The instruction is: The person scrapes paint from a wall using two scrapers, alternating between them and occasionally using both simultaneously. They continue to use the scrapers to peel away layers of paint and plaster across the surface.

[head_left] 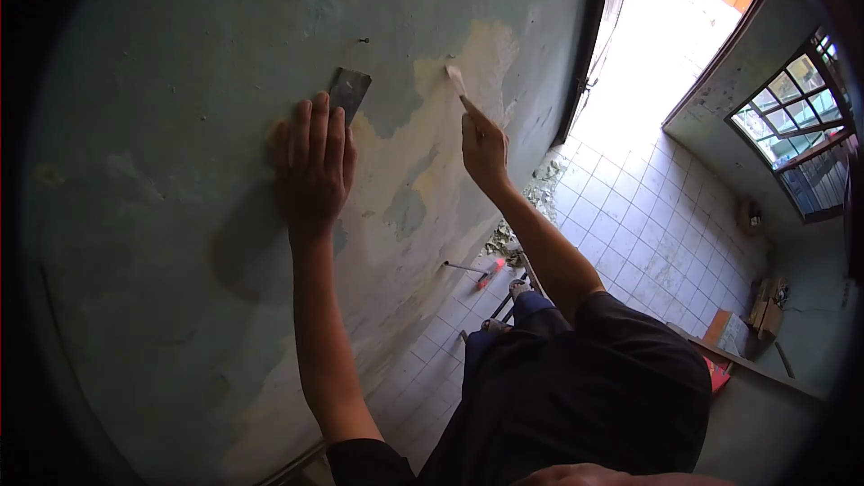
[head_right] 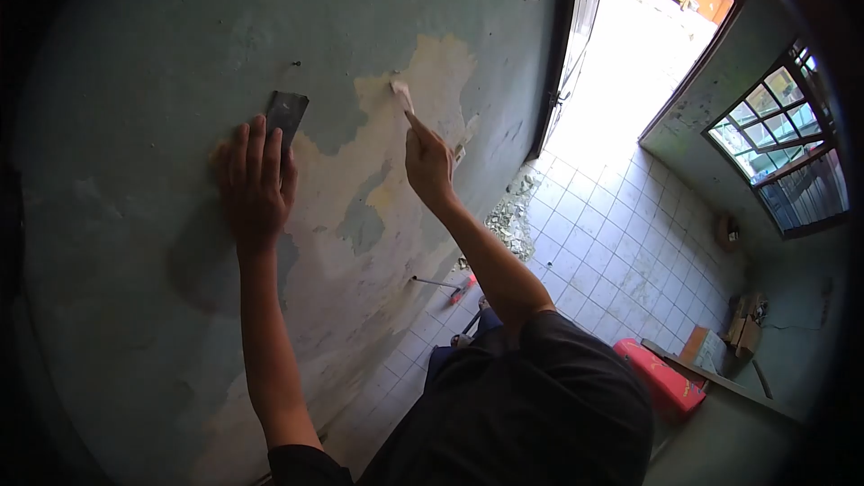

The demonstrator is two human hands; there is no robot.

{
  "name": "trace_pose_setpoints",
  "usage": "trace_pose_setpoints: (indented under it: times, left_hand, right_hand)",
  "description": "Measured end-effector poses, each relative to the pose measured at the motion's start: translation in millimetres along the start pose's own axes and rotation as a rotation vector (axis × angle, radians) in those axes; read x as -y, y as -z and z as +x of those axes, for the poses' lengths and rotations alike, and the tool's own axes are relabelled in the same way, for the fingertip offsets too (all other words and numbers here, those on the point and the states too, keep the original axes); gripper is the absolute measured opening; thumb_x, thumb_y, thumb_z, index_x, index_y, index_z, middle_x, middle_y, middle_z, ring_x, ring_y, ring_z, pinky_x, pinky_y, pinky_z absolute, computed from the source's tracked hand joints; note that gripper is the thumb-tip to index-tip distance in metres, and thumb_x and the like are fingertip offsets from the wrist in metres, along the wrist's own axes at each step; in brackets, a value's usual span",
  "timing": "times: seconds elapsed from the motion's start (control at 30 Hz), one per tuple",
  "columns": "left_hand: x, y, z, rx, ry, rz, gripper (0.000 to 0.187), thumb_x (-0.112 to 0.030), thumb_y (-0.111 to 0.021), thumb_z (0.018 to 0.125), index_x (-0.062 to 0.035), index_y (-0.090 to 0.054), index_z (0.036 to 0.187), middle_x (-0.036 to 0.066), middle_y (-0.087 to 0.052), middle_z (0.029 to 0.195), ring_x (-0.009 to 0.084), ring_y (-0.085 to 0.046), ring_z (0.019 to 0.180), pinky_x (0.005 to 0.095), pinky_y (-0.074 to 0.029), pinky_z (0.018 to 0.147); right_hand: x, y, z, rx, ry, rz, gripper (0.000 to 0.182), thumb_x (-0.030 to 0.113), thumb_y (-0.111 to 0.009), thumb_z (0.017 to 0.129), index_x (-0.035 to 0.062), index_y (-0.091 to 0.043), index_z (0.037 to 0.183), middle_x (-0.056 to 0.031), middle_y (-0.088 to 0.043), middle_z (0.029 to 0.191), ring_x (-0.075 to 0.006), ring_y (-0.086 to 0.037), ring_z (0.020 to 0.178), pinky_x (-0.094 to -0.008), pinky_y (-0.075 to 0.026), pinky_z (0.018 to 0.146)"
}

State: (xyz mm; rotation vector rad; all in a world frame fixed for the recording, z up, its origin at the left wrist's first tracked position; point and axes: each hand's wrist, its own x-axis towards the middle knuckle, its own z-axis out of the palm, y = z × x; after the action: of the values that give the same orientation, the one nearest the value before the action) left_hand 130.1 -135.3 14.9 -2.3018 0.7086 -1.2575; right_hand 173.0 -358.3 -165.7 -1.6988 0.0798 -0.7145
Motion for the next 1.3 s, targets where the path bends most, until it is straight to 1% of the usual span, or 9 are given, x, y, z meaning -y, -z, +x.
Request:
trace_pose_setpoints:
  times: [0.1, 0.33, 0.4, 0.57, 0.63, 0.73, 0.93, 1.0, 1.3]
  left_hand:
    - [-2.4, 2.1, -5.5, 0.035, 0.0, -0.014, 0.034, -0.03, -0.062, 0.101, -0.0149, -0.064, 0.131, 0.005, -0.057, 0.147, 0.026, -0.048, 0.141, 0.0485, -0.04, 0.114]
    - [-1.3, 2.8, -0.6, 0.033, -0.007, 0.018, 0.036, -0.031, -0.063, 0.1, -0.0144, -0.063, 0.132, 0.005, -0.057, 0.147, 0.0257, -0.047, 0.141, 0.0487, -0.04, 0.114]
    - [-1.1, -0.1, -1.2, 0.004, -0.009, 0.015, 0.035, -0.03, -0.063, 0.1, -0.0143, -0.063, 0.132, 0.005, -0.057, 0.147, 0.0257, -0.048, 0.141, 0.0487, -0.04, 0.114]
    - [-1.8, 0.7, -3.7, 0.011, -0.016, -0.014, 0.035, -0.03, -0.062, 0.101, -0.0142, -0.063, 0.132, 0.005, -0.057, 0.147, 0.0258, -0.049, 0.139, 0.0486, -0.04, 0.114]
    - [-0.3, 2.4, -0.6, 0.017, -0.006, 0.007, 0.035, -0.03, -0.062, 0.101, -0.0136, -0.063, 0.131, 0.006, -0.056, 0.148, 0.0263, -0.049, 0.139, 0.0488, -0.04, 0.114]
    - [0.3, 2.1, 0.5, 0.004, -0.014, -0.009, 0.034, -0.03, -0.062, 0.101, -0.0132, -0.064, 0.131, 0.006, -0.056, 0.148, 0.0268, -0.049, 0.14, 0.0491, -0.04, 0.115]
    - [0.3, 2.2, -0.9, 0.021, -0.011, -0.012, 0.034, -0.03, -0.062, 0.101, -0.0136, -0.064, 0.131, 0.006, -0.057, 0.147, 0.0264, -0.048, 0.14, 0.0481, -0.04, 0.114]
    - [0.2, 0.7, -1.1, 0.009, -0.006, -0.005, 0.034, -0.03, -0.062, 0.101, -0.0137, -0.064, 0.131, 0.007, -0.057, 0.147, 0.0264, -0.048, 0.141, 0.0479, -0.04, 0.114]
    - [1.5, 0.0, 0.5, 0.009, -0.005, 0.005, 0.035, -0.029, -0.062, 0.101, -0.0147, -0.064, 0.132, 0.006, -0.057, 0.148, 0.0261, -0.048, 0.141, 0.0479, -0.04, 0.115]
  right_hand:
    - [8.8, 3.8, -2.3, -0.008, -0.124, 0.035, 0.037, 0.017, -0.056, 0.102, 0.0142, -0.066, 0.137, -0.0018, -0.041, 0.064, -0.0074, -0.042, 0.061, -0.0288, -0.039, 0.058]
    - [12.0, 7.2, 6.1, 0.029, -0.15, 0.059, 0.037, 0.017, -0.056, 0.102, 0.0112, -0.065, 0.137, 0.0001, -0.035, 0.067, -0.0073, -0.038, 0.062, -0.0286, -0.037, 0.056]
    - [6.6, 7.7, 3.8, 0.028, -0.002, -0.009, 0.037, 0.017, -0.057, 0.102, 0.0111, -0.065, 0.137, 0.0011, -0.035, 0.067, -0.0072, -0.038, 0.062, -0.0284, -0.036, 0.056]
    - [14.5, 3.9, 20.2, 0.017, -0.118, 0.041, 0.037, 0.018, -0.057, 0.102, 0.0117, -0.066, 0.137, 0.0001, -0.034, 0.067, -0.0072, -0.037, 0.062, -0.0282, -0.035, 0.056]
    - [18.1, 6.5, 24.0, -0.009, -0.122, -0.012, 0.036, 0.017, -0.058, 0.099, 0.016, -0.069, 0.133, -0.0139, -0.056, 0.066, -0.0165, -0.056, 0.059, -0.036, -0.046, 0.061]
    - [11.1, 7.2, 11.8, -0.003, -0.038, 0.019, 0.036, 0.017, -0.058, 0.099, 0.0144, -0.068, 0.133, -0.0149, -0.051, 0.064, -0.015, -0.051, 0.056, -0.0354, -0.044, 0.058]
    - [11.2, 11.0, 33.3, -0.025, -0.098, 0.047, 0.036, 0.021, -0.058, 0.099, 0.0165, -0.069, 0.133, -0.0127, -0.053, 0.064, -0.0138, -0.053, 0.059, -0.0349, -0.045, 0.061]
    - [-0.4, 11.8, 13.6, 0.016, -0.137, -0.034, 0.037, 0.018, -0.056, 0.102, 0.0125, -0.066, 0.136, -0.0003, -0.036, 0.066, -0.0071, -0.038, 0.061, -0.0282, -0.036, 0.056]
    - [7.6, 4.2, 28.4, -0.006, -0.19, -0.05, 0.038, 0.021, -0.056, 0.101, 0.013, -0.066, 0.137, 0.0003, -0.041, 0.066, -0.0069, -0.041, 0.062, -0.0283, -0.038, 0.057]
